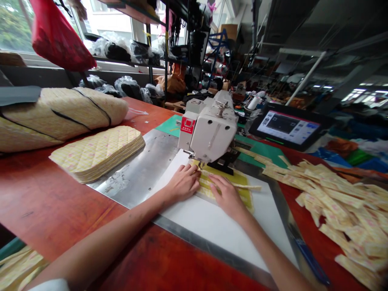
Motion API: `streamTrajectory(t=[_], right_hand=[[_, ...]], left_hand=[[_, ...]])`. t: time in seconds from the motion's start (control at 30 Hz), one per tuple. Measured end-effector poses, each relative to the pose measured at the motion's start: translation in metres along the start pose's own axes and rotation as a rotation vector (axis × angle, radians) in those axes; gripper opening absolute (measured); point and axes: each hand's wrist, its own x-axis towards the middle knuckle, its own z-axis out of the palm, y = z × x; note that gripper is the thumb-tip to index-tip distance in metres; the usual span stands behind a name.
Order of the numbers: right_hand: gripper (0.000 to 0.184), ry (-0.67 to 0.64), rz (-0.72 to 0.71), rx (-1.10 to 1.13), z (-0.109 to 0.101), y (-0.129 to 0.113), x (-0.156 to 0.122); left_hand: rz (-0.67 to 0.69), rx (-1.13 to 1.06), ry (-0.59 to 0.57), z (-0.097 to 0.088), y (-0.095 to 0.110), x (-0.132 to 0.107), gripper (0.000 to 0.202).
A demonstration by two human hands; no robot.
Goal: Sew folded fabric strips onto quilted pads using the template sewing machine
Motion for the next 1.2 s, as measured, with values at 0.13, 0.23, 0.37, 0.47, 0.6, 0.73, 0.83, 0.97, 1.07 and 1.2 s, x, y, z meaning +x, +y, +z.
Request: streamTrajectory(t=[0.13,0.23,0.37,0.47,0.6,0.73,0.83,0.97,1.07,1.2], right_hand=[[0.040,-0.008,0.009,0.035,-0.001,0.013,-0.003],[0.040,-0.010,0.006,0.043,-0.002,0.020,0.000],[0.039,0.008,0.012,0.053,0.000,0.019,0.007],[0.037,0.060,0.023,0.011,0.001,0.014,0.010],[0.032,0.082,0.049,-0.100,-0.001,0.007,0.009],[0.029,0.065,0.056,-0.086,-0.003,0.004,0.004],[0.028,0.065,0.048,-0.065,-0.005,0.001,0.000],[0.024,0.058,0.074,-0.078,-0.009,0.001,-0.004],[0.024,0.064,0.074,-0.092,-0.009,0.008,-0.008],[0.027,0.071,0.063,-0.077,-0.006,0.016,-0.012]], left_hand=[[0.000,0.015,0.015,0.006,0.002,0.005,0.029],[-0.022,0.023,0.037,0.009,0.000,0.007,0.024],[-0.040,-0.002,0.074,0.011,-0.007,0.007,0.026],[-0.046,-0.036,0.106,0.012,-0.015,0.004,0.029],[-0.060,-0.091,0.126,0.009,-0.023,-0.002,0.032],[-0.061,-0.181,0.115,0.005,-0.024,-0.009,0.034],[-0.069,-0.237,0.095,0.003,-0.022,-0.014,0.034],[-0.068,-0.295,0.055,0.003,-0.020,-0.016,0.038],[-0.041,-0.300,0.026,0.004,-0.017,-0.015,0.040],[-0.010,-0.281,0.015,0.005,-0.014,-0.014,0.041]])
